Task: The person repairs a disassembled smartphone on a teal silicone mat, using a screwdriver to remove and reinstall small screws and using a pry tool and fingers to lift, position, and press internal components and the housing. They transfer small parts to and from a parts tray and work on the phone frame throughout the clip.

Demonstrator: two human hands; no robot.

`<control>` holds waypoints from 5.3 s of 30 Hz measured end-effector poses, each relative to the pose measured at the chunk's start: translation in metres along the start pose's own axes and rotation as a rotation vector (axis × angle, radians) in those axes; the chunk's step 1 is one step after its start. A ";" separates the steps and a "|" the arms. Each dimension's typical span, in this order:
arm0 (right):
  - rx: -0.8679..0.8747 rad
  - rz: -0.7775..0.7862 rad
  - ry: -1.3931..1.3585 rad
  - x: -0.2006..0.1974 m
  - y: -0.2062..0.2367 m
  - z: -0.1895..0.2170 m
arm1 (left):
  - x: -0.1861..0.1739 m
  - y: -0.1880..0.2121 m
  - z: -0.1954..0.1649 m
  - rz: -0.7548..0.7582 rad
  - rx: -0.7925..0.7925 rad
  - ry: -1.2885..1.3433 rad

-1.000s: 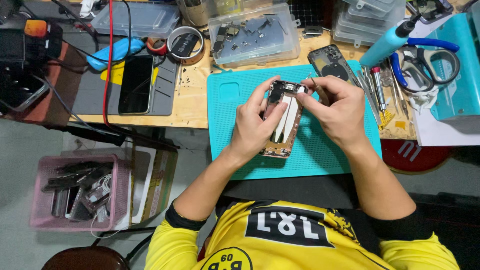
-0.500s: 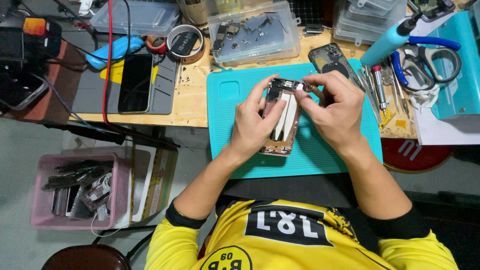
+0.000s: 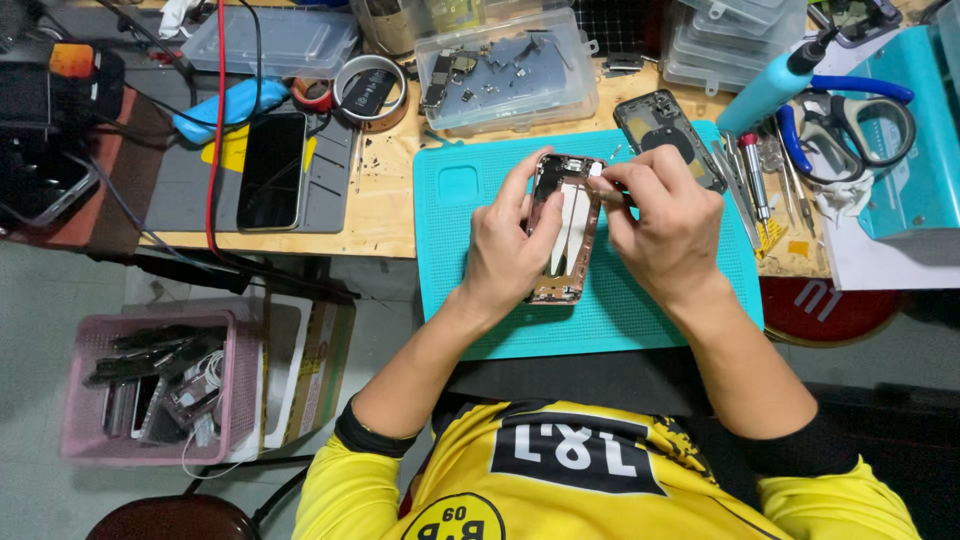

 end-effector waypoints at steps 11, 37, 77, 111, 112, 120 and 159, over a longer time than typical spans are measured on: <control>-0.151 -0.021 0.034 0.004 -0.002 0.004 | -0.003 0.001 -0.001 -0.020 -0.012 -0.021; -0.107 0.029 -0.087 0.007 0.000 0.000 | -0.007 0.005 0.000 0.000 0.079 0.051; -0.078 -0.023 -0.155 0.003 -0.003 0.001 | -0.007 0.009 0.002 -0.015 0.100 -0.001; 0.412 0.288 -0.808 0.013 0.000 -0.021 | -0.008 0.011 -0.004 0.023 -0.001 0.088; 0.478 0.287 -0.880 0.016 0.001 -0.021 | -0.007 0.010 -0.004 0.011 0.028 0.079; 0.732 0.283 -1.126 0.028 0.005 -0.018 | -0.004 0.012 -0.009 -0.004 0.105 -0.015; 0.796 0.184 -1.235 0.042 0.008 -0.007 | 0.004 0.016 -0.003 -0.085 0.150 -0.036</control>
Point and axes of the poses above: each hand's wrist, its own y-axis away from the middle knuckle, its own x-axis out of the palm, z = x × y, the point moved 2 cm from there along -y, towards the middle knuckle, and after that the axes turned 10 degrees about y, right-handed, at the moved point
